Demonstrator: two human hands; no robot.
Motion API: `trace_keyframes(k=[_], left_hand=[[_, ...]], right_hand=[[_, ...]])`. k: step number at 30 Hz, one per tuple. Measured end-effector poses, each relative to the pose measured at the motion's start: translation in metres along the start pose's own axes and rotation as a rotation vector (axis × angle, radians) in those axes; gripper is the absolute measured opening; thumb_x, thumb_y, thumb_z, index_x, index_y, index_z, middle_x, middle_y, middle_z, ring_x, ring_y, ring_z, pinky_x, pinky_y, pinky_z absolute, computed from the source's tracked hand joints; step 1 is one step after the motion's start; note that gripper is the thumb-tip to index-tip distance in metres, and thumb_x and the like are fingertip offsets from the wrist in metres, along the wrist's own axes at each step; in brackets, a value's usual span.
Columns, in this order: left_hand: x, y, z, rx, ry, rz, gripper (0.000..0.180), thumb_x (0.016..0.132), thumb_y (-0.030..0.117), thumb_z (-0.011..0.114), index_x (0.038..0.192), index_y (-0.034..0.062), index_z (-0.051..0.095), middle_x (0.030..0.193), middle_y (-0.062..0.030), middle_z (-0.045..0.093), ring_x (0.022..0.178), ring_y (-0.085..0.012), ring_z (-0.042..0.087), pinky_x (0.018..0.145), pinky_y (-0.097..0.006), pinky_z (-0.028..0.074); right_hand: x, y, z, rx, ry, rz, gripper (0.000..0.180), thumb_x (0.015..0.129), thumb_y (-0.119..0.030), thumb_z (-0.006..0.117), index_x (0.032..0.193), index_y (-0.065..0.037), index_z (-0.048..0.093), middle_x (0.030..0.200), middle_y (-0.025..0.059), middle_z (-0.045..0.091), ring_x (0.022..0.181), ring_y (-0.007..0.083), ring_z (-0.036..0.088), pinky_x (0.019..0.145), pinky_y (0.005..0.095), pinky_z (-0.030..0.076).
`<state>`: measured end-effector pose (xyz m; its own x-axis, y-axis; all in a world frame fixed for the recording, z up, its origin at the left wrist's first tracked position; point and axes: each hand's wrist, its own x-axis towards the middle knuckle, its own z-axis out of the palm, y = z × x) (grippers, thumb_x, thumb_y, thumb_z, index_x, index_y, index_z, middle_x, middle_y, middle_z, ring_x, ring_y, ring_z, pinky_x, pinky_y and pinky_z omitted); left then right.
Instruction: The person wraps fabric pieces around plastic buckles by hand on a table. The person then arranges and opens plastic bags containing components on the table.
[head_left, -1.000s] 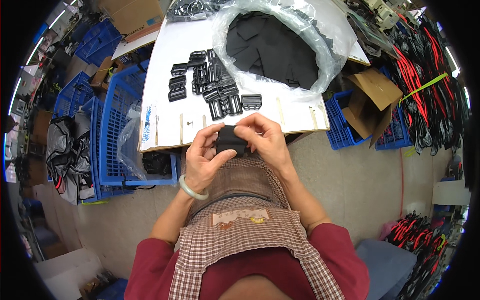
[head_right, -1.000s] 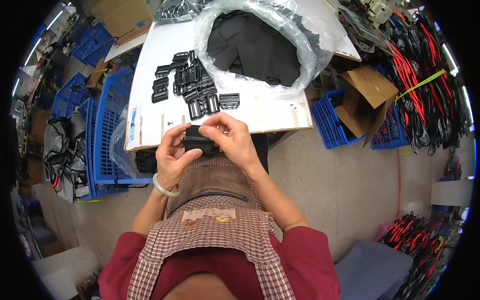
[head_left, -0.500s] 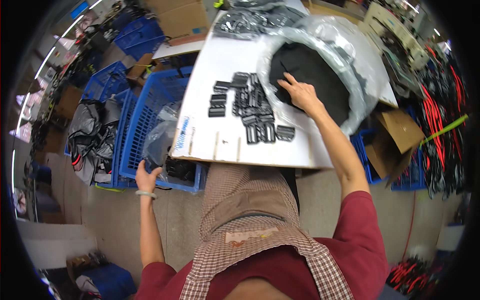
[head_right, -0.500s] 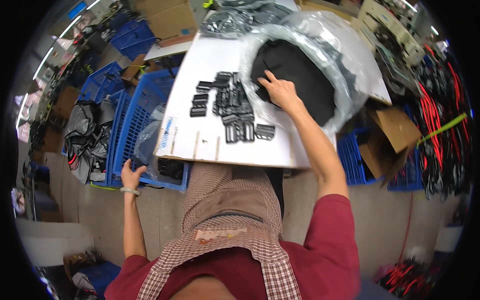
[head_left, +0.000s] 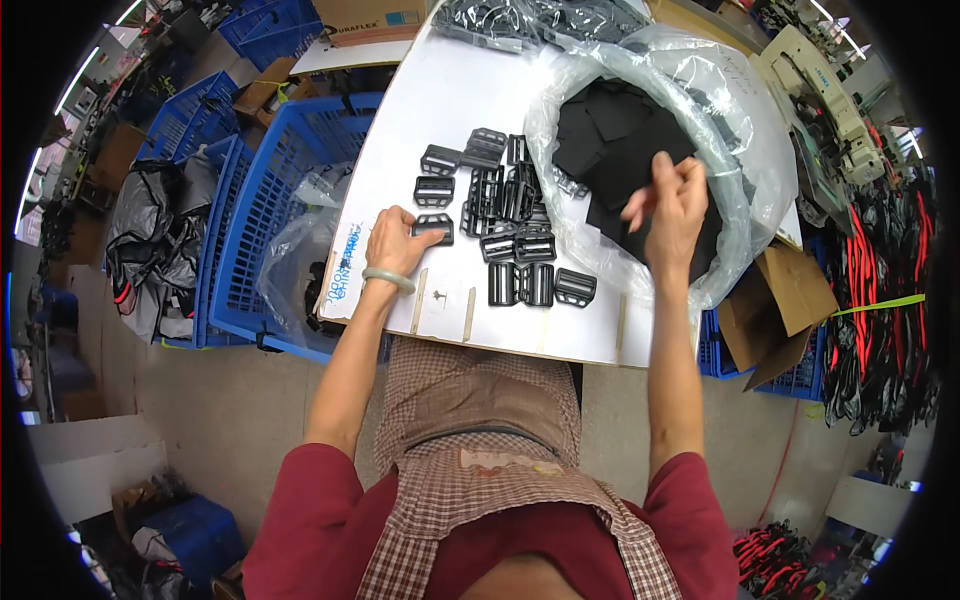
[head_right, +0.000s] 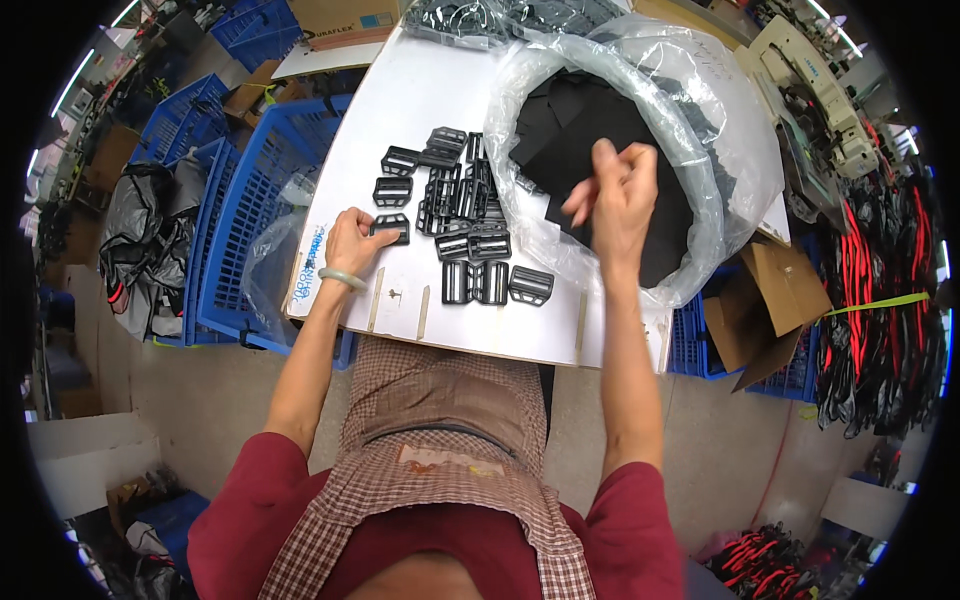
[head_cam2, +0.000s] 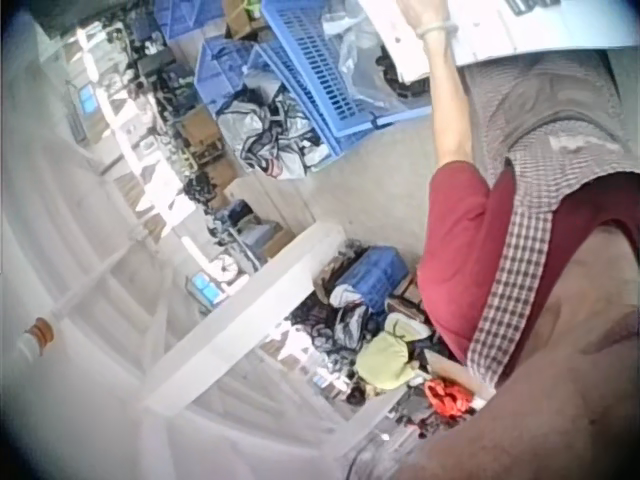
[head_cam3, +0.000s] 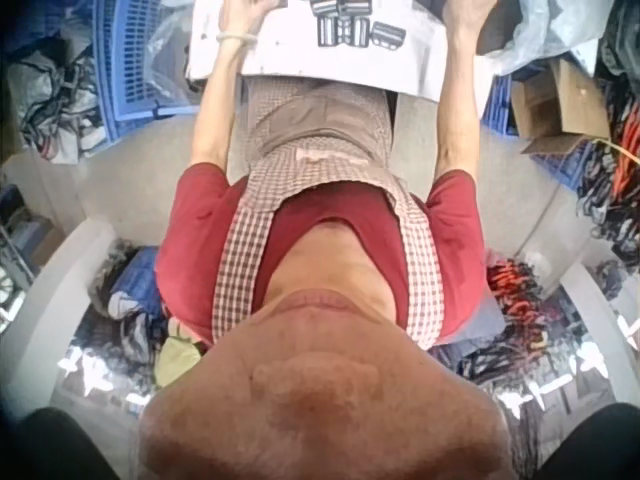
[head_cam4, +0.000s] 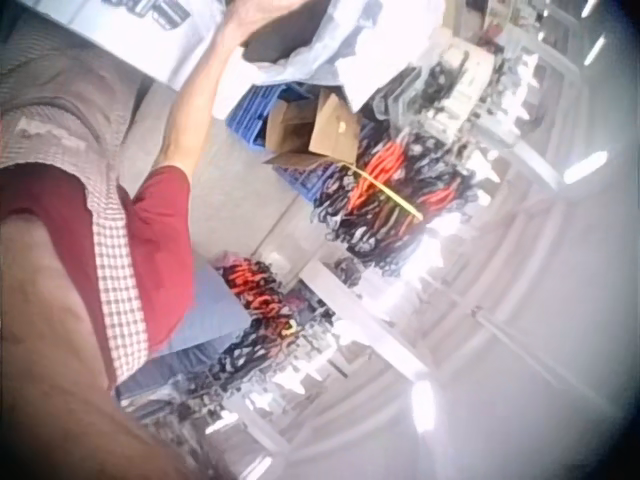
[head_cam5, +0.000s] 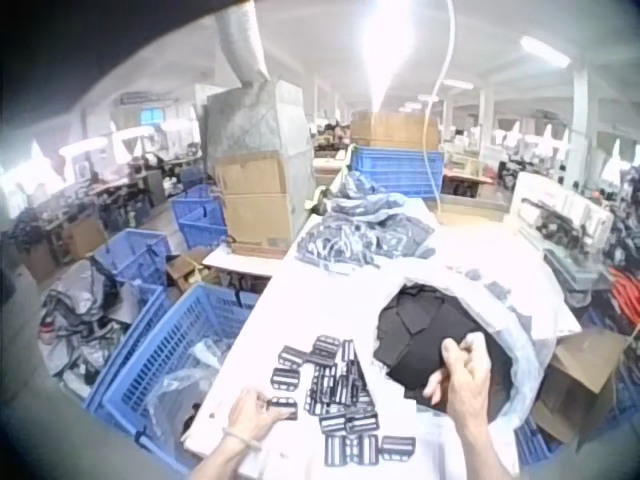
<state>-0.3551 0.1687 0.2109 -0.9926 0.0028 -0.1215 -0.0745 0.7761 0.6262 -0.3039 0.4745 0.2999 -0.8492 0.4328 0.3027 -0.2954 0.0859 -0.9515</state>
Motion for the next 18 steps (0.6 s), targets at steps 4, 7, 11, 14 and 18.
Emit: trace_keyframes(k=[4,7,11,14,18], left_hand=[[-0.020,-0.015,0.006,-0.090,0.044,0.035,0.042,0.065,0.029,0.079,0.085,-0.0012,0.057,0.096,-0.0160,0.055,0.082,-0.0277,0.057,0.072,-0.037,0.046],[-0.029,-0.019,0.009,-0.045,0.087,0.190,0.041,0.064,0.026,0.080,0.084,-0.0007,0.056,0.096,-0.0159,0.054,0.081,-0.0270,0.057,0.071,-0.037,0.046],[-0.033,0.000,-0.006,-0.005,-0.111,0.215,0.041,0.063,0.024,0.081,0.079,-0.0010,0.053,0.083,-0.0145,0.057,0.072,-0.0250,0.060,0.064,-0.037,0.049],[-0.048,0.000,-0.002,-0.389,-0.330,0.007,0.035,0.068,0.017,0.077,0.081,-0.0011,0.050,0.079,-0.0130,0.060,0.067,-0.0230,0.063,0.060,-0.034,0.052],[-0.094,0.002,0.005,-1.189,-0.408,-0.118,0.030,0.084,-0.004,0.059,0.110,-0.0055,0.045,0.088,-0.0159,0.064,0.073,-0.0243,0.068,0.063,-0.029,0.060]], right_hand=[[-0.090,0.012,0.035,0.320,-0.224,0.522,0.020,0.091,-0.016,0.057,0.089,-0.006,0.039,0.047,0.0073,0.051,0.032,0.0152,0.050,0.027,0.0234,0.035],[-0.125,0.026,0.047,0.406,-0.273,0.596,0.022,0.088,-0.010,0.061,0.095,-0.001,0.043,0.059,0.0071,0.057,0.044,0.0137,0.057,0.036,0.0219,0.043],[-0.143,0.037,0.049,0.361,-0.246,0.519,0.016,0.088,-0.008,0.060,0.091,0.001,0.047,0.063,0.0080,0.059,0.048,0.0138,0.060,0.039,0.0217,0.047],[-0.147,0.029,0.057,0.395,-0.072,0.506,0.015,0.089,-0.007,0.059,0.092,0.002,0.047,0.065,0.0094,0.060,0.049,0.0147,0.060,0.040,0.0214,0.048],[-0.160,0.039,0.081,0.267,0.002,0.328,0.012,0.091,-0.006,0.055,0.095,0.003,0.047,0.073,0.0105,0.061,0.053,0.0142,0.062,0.044,0.0221,0.051]])
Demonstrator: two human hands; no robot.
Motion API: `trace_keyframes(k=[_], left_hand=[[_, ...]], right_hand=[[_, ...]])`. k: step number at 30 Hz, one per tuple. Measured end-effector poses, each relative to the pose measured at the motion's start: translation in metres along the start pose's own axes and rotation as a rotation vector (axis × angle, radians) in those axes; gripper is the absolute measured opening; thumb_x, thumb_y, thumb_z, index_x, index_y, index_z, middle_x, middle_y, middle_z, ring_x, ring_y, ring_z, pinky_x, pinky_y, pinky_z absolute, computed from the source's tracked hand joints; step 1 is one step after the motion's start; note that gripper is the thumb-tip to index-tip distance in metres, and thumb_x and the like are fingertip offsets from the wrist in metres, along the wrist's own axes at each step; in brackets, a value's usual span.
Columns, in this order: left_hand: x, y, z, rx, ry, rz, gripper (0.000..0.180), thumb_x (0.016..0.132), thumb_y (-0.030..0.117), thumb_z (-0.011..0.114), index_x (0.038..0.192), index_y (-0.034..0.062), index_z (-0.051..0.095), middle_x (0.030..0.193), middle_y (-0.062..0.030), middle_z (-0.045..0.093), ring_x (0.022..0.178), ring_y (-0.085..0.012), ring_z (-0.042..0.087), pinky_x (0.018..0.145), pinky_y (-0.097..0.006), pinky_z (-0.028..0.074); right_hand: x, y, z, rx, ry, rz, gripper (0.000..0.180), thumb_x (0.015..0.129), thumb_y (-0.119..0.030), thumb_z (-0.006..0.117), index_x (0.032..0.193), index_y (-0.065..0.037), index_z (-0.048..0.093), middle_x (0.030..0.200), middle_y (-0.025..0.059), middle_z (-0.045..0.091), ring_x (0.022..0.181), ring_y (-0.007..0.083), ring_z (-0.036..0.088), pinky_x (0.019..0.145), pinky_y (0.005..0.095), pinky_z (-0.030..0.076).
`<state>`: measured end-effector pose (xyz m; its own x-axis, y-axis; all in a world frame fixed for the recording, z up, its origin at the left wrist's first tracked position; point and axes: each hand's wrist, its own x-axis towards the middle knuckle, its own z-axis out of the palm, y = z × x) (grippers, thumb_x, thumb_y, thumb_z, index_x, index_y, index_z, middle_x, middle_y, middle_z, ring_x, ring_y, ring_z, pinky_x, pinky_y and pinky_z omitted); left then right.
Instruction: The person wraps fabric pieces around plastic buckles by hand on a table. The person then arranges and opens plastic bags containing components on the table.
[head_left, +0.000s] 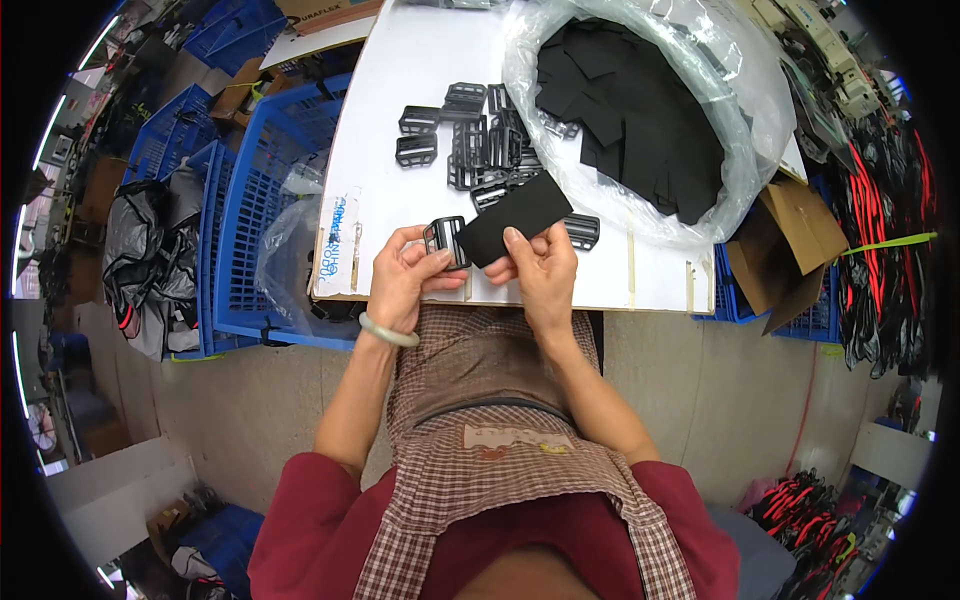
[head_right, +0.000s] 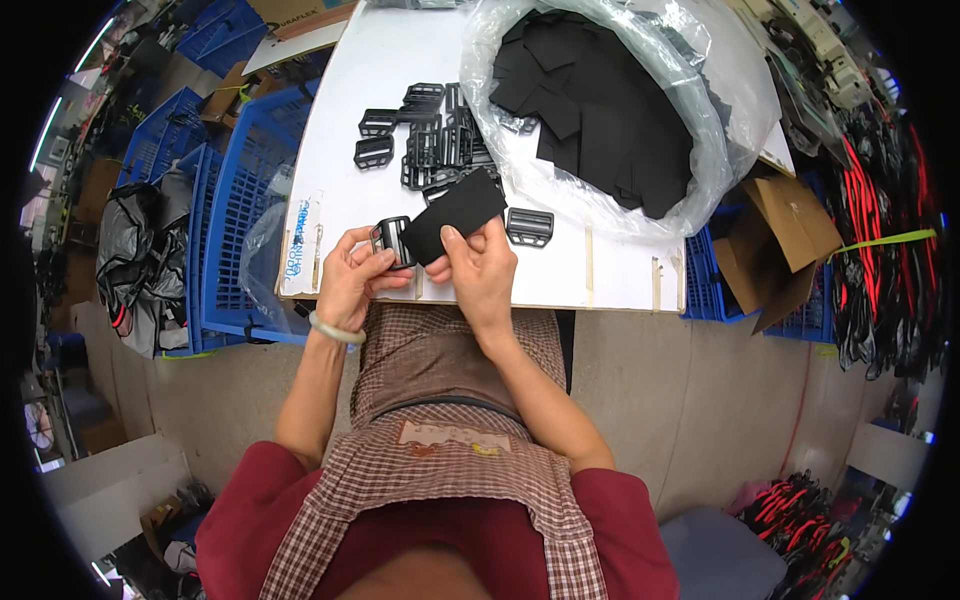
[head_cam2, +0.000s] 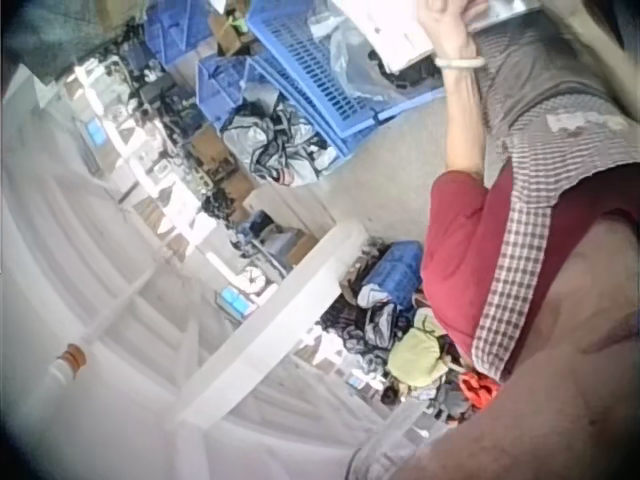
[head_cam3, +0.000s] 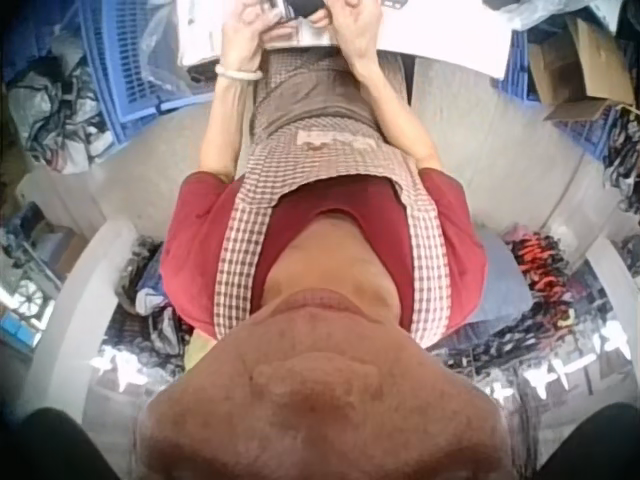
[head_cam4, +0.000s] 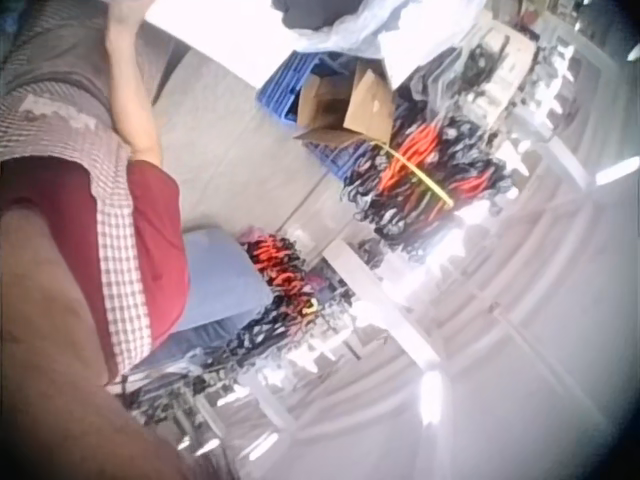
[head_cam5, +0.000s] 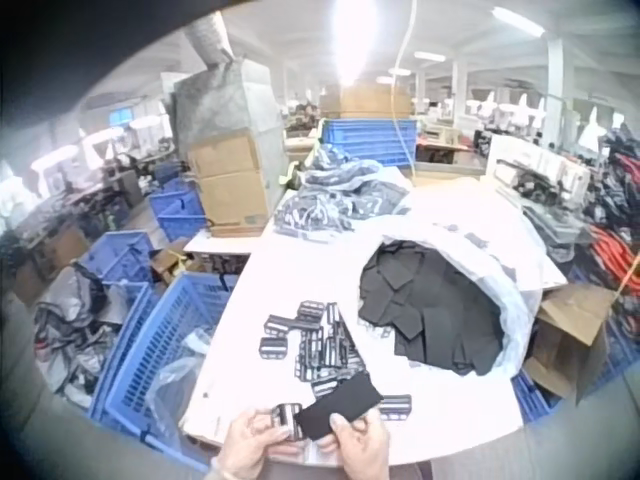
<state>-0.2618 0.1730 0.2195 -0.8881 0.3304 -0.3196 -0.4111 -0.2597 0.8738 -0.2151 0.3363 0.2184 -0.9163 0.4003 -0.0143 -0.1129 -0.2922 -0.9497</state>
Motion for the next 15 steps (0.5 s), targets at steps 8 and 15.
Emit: trace_keyframes(k=[8,15], left_hand=[[-0.025,-0.016,0.017,-0.077,0.040,0.152,0.017,0.083,-0.003,0.062,0.098,-0.0046,0.053,0.093,-0.0111,0.061,0.078,-0.0195,0.067,0.067,-0.025,0.059],[-0.033,-0.004,0.029,0.177,-0.005,0.202,0.042,0.085,0.003,0.062,0.123,-0.0039,0.046,0.080,-0.0105,0.063,0.060,-0.0156,0.065,0.050,-0.022,0.055]], right_hand=[[-0.019,-0.012,0.014,-0.098,-0.034,-0.034,0.017,0.091,-0.003,0.054,0.101,0.009,0.048,0.076,0.0140,0.064,0.059,0.0140,0.064,0.049,0.0223,0.053],[-0.025,-0.012,0.000,-0.018,-0.110,-0.061,0.017,0.090,-0.003,0.057,0.102,0.008,0.052,0.078,0.0134,0.064,0.064,0.0144,0.066,0.055,0.0242,0.056]])
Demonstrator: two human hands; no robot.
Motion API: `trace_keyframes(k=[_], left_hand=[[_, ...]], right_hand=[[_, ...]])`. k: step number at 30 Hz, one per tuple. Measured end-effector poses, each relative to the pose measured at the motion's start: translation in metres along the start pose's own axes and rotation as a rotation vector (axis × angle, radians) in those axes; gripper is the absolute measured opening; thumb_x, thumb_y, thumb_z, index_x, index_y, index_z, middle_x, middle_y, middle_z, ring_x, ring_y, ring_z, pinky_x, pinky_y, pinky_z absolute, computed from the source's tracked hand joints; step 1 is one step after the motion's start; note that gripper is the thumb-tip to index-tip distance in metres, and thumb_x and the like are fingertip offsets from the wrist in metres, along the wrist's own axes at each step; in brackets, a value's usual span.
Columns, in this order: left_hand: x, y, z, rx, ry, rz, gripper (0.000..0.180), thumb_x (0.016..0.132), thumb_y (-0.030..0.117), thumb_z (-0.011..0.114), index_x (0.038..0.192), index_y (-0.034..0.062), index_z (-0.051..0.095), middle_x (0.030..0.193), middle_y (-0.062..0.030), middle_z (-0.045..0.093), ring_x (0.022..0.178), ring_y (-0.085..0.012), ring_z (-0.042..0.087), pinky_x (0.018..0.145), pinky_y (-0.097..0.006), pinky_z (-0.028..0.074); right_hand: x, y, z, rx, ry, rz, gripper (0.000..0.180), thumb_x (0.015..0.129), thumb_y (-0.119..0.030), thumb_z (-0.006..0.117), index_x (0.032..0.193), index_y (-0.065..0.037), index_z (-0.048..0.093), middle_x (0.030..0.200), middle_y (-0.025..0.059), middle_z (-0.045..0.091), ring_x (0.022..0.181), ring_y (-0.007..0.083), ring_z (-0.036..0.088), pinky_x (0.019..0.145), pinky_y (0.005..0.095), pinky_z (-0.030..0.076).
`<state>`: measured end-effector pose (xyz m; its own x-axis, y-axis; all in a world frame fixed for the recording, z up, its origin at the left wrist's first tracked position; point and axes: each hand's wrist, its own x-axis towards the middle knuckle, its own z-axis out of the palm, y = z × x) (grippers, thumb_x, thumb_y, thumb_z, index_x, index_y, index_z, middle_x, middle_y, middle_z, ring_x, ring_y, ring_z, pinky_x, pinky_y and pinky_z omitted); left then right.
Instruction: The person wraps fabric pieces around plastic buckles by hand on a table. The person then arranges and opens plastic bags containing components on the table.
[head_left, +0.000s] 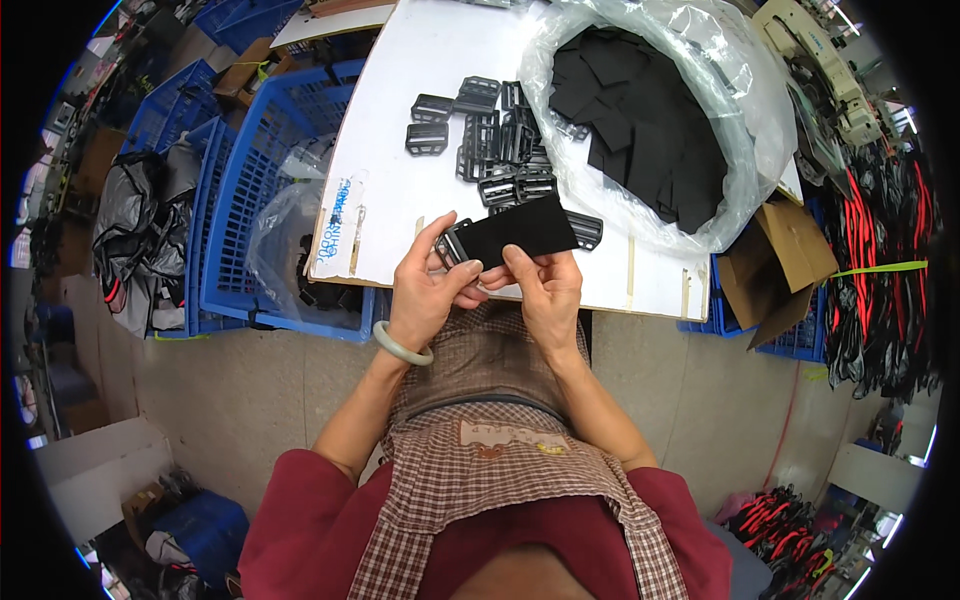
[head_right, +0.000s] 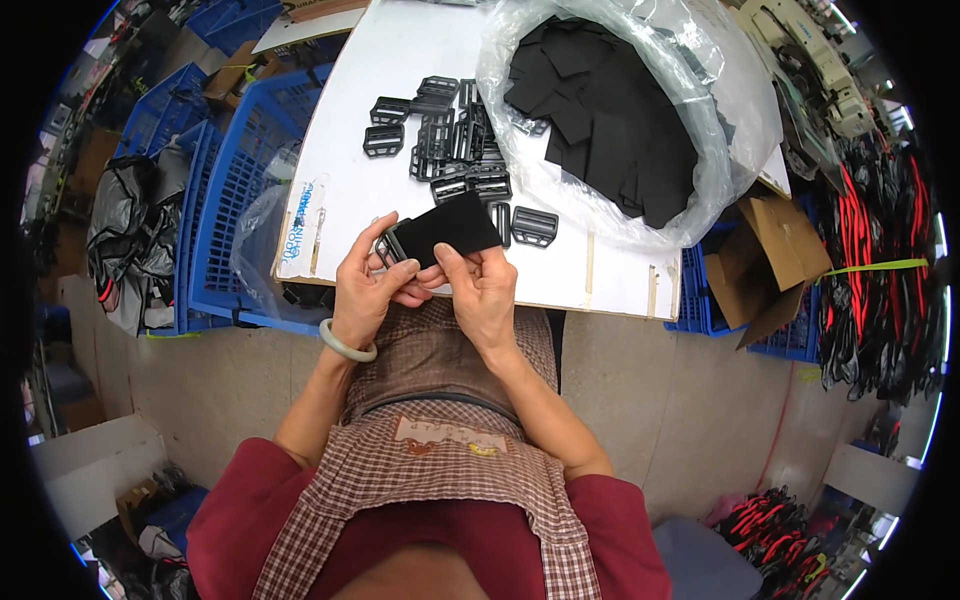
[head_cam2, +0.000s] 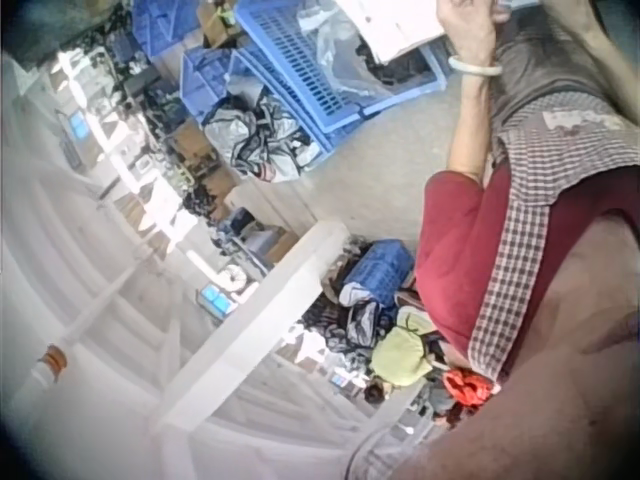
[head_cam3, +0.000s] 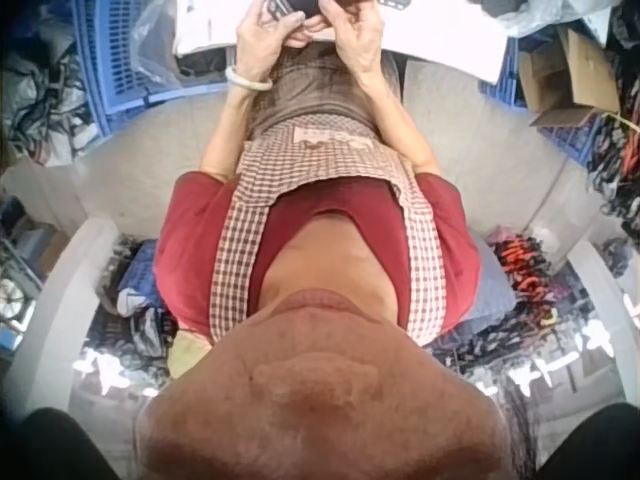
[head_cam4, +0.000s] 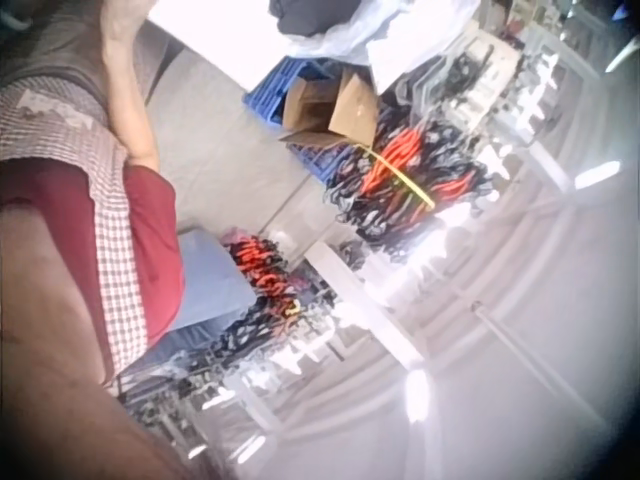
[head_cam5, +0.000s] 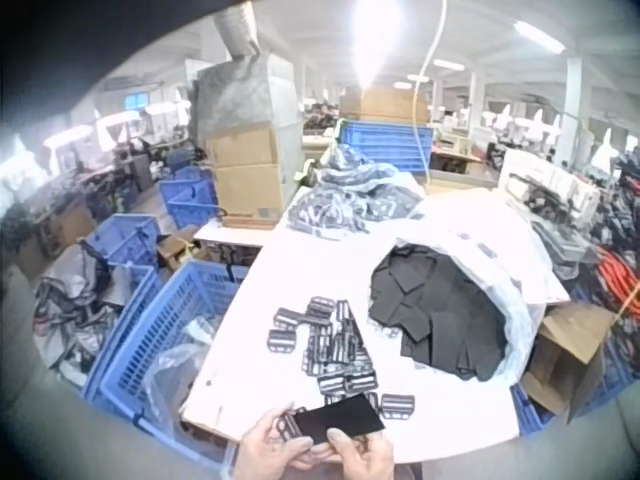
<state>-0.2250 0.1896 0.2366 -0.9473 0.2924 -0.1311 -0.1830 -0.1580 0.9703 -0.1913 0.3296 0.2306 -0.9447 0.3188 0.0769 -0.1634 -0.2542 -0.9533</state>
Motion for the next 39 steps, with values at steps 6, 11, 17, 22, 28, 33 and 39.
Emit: trace_keyframes(k=[6,11,17,22,28,33,39], left_hand=[[0.005,0.013,-0.003,0.190,-0.107,-0.167,0.029,0.086,0.005,0.062,0.110,-0.0038,0.049,0.075,-0.0133,0.064,0.058,-0.0177,0.065,0.047,-0.023,0.054],[0.008,0.013,0.009,-0.015,-0.121,-0.161,0.017,0.087,0.002,0.059,0.100,-0.0042,0.051,0.080,-0.0158,0.066,0.060,-0.0204,0.067,0.050,-0.024,0.055],[0.010,0.004,0.016,0.032,-0.044,0.065,0.015,0.085,-0.005,0.059,0.099,-0.0064,0.054,0.085,-0.0104,0.066,0.073,-0.0145,0.066,0.063,-0.023,0.055],[0.011,0.004,0.019,0.107,-0.049,0.208,0.021,0.082,-0.009,0.059,0.103,-0.0065,0.057,0.088,-0.0061,0.066,0.081,-0.0092,0.063,0.070,-0.020,0.052],[0.014,0.002,0.014,0.349,-0.171,0.338,0.029,0.080,-0.009,0.061,0.109,-0.0048,0.057,0.095,-0.0086,0.065,0.085,-0.0111,0.063,0.071,-0.021,0.052],[0.003,0.016,0.036,0.067,-0.282,0.226,0.057,0.077,-0.007,0.067,0.128,-0.0055,0.041,0.120,-0.0163,0.053,0.105,-0.0189,0.058,0.086,-0.026,0.051],[0.009,0.018,0.027,0.065,-0.342,0.159,0.068,0.077,-0.009,0.066,0.135,-0.0050,0.031,0.119,-0.0167,0.052,0.108,-0.0204,0.056,0.091,-0.028,0.049]], right_hand=[[0.003,-0.006,-0.021,-0.136,-0.034,0.031,0.010,0.083,-0.003,0.066,0.089,0.005,0.064,0.079,0.0034,0.059,0.059,0.0060,0.055,0.050,0.0176,0.044],[0.009,-0.011,-0.034,-0.192,-0.061,-0.136,0.015,0.081,-0.009,0.069,0.075,0.003,0.064,0.077,-0.0009,0.051,0.054,0.0026,0.042,0.045,0.0168,0.029],[0.007,-0.042,-0.025,0.214,-0.121,0.489,0.031,0.086,-0.017,0.066,0.060,-0.007,0.055,0.056,-0.0054,0.045,0.042,0.0012,0.033,0.037,0.0173,0.023],[0.009,-0.041,-0.035,0.275,-0.158,0.605,0.026,0.087,-0.015,0.065,0.063,-0.009,0.055,0.052,-0.0079,0.042,0.041,0.0000,0.032,0.037,0.0161,0.024],[0.006,-0.035,-0.032,0.406,0.000,0.499,0.024,0.086,-0.018,0.066,0.066,-0.008,0.057,0.055,-0.0077,0.045,0.043,-0.0004,0.031,0.039,0.0161,0.021],[0.004,-0.029,-0.030,-0.039,0.036,0.232,0.026,0.087,-0.018,0.066,0.067,-0.004,0.057,0.055,-0.0069,0.044,0.047,0.0003,0.037,0.040,0.0172,0.025],[0.023,-0.041,-0.038,0.117,0.066,0.180,0.021,0.087,-0.018,0.066,0.076,-0.001,0.059,0.064,-0.0034,0.053,0.056,0.0002,0.042,0.047,0.0161,0.032]])
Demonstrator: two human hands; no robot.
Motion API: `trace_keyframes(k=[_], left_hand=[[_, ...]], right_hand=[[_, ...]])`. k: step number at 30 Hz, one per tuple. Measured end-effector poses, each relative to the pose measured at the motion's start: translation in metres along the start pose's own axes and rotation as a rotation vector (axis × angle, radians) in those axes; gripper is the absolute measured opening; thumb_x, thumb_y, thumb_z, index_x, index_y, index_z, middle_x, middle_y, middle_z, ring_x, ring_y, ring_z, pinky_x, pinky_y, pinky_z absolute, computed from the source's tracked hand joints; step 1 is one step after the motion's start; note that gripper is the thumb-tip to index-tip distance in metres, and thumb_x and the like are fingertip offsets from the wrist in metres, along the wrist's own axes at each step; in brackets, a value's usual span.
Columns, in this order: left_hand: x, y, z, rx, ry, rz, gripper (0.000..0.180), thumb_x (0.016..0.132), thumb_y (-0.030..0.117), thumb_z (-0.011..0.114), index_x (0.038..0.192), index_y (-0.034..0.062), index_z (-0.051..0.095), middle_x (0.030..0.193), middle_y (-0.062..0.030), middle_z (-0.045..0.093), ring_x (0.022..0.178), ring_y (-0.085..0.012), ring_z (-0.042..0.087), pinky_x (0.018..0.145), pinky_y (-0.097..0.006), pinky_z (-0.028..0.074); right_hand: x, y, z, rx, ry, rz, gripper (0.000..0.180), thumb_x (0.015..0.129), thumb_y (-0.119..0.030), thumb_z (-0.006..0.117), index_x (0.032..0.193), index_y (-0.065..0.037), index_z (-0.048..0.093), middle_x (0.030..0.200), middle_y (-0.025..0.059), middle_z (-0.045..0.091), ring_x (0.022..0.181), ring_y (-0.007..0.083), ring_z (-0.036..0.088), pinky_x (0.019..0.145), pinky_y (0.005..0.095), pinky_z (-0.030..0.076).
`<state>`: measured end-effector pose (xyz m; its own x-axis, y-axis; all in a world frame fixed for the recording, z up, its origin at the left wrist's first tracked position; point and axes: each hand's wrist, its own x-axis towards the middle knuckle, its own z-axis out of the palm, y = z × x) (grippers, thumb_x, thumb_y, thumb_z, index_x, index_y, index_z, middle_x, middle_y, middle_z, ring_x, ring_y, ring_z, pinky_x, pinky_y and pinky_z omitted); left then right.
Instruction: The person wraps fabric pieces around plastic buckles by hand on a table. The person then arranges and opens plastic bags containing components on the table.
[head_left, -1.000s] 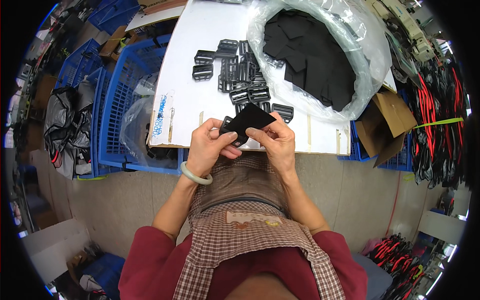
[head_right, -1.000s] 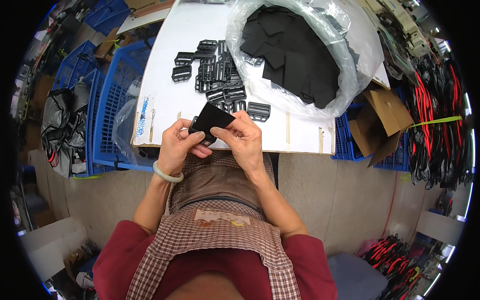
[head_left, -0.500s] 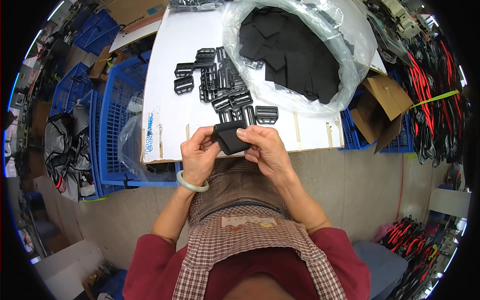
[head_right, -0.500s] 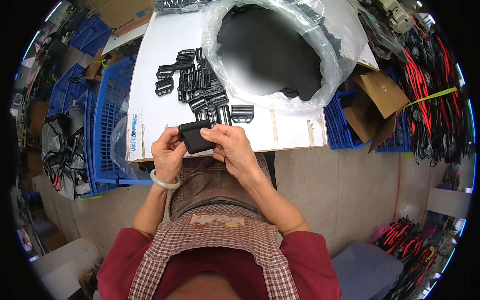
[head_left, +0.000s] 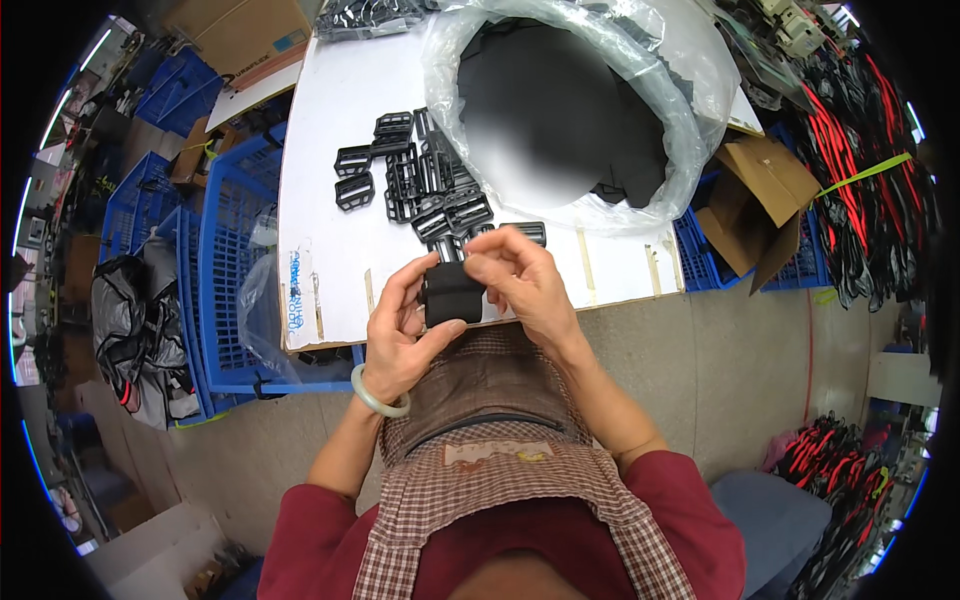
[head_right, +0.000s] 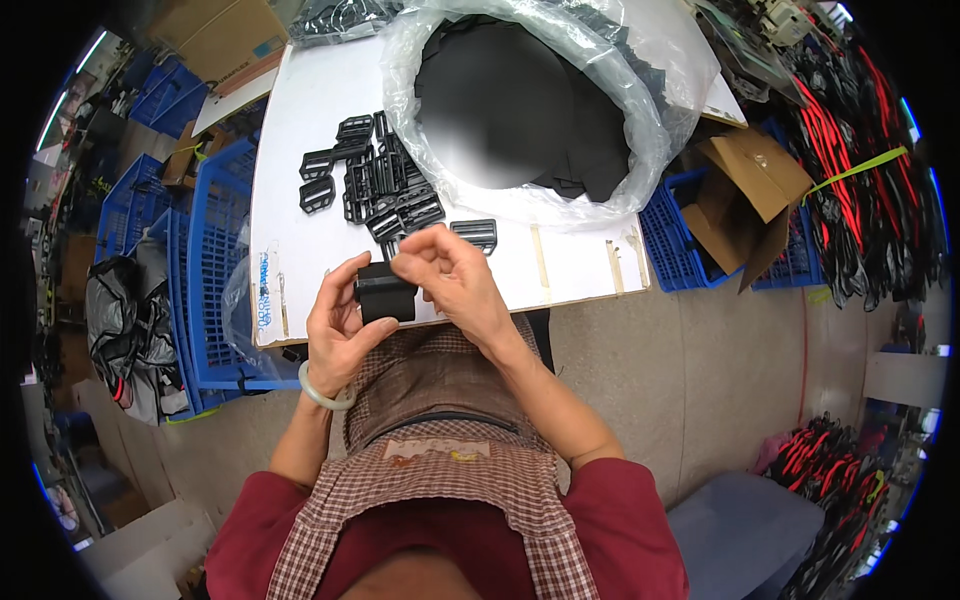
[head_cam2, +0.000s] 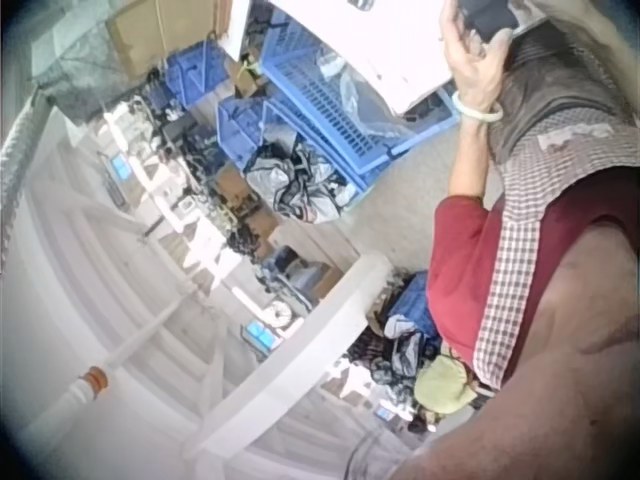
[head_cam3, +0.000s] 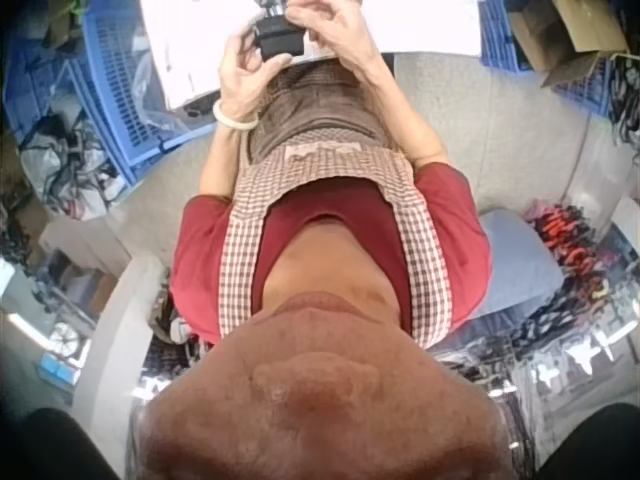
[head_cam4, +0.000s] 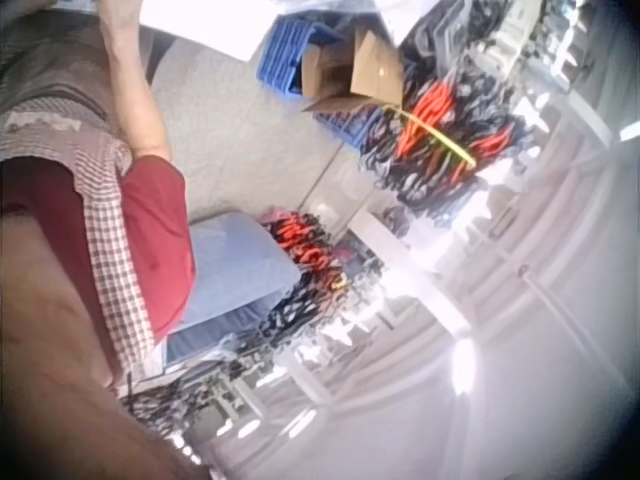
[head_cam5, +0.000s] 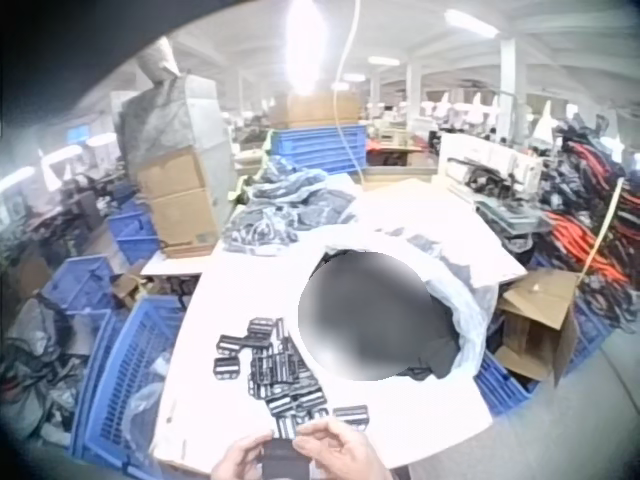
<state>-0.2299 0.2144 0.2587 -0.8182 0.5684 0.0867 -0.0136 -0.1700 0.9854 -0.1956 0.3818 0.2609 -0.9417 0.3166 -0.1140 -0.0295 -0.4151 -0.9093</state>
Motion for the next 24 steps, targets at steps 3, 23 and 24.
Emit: trace_keyframes(k=[3,23,24], left_hand=[[-0.002,0.005,-0.007,-0.041,-0.037,-0.053,0.074,0.076,-0.010,0.066,0.139,-0.0043,0.025,0.115,-0.0157,0.054,0.105,-0.0202,0.057,0.091,-0.028,0.049],[0.025,-0.031,-0.161,1.238,0.334,0.182,0.061,0.073,0.019,0.074,0.126,-0.0002,0.051,0.133,-0.0222,0.044,0.125,-0.0379,0.040,0.105,-0.042,0.032],[0.051,-0.040,-0.147,1.157,0.296,0.226,0.063,0.074,0.019,0.073,0.128,-0.0006,0.047,0.136,-0.0218,0.042,0.128,-0.0373,0.036,0.105,-0.042,0.032]], right_hand=[[0.007,0.004,-0.006,-0.300,-0.215,-0.033,0.019,0.086,-0.015,0.066,0.076,0.000,0.061,0.063,-0.0021,0.055,0.056,0.0011,0.042,0.048,0.0186,0.034],[0.230,-0.017,-0.070,-2.054,-0.273,-0.912,0.025,0.074,-0.010,0.062,0.096,-0.020,0.070,0.105,-0.0039,0.061,0.099,0.0182,0.054,0.075,0.0320,0.043],[0.228,-0.023,-0.067,-1.797,-0.139,-1.047,0.023,0.075,-0.010,0.063,0.095,-0.019,0.069,0.104,-0.0029,0.062,0.096,0.0187,0.055,0.074,0.0313,0.044]])
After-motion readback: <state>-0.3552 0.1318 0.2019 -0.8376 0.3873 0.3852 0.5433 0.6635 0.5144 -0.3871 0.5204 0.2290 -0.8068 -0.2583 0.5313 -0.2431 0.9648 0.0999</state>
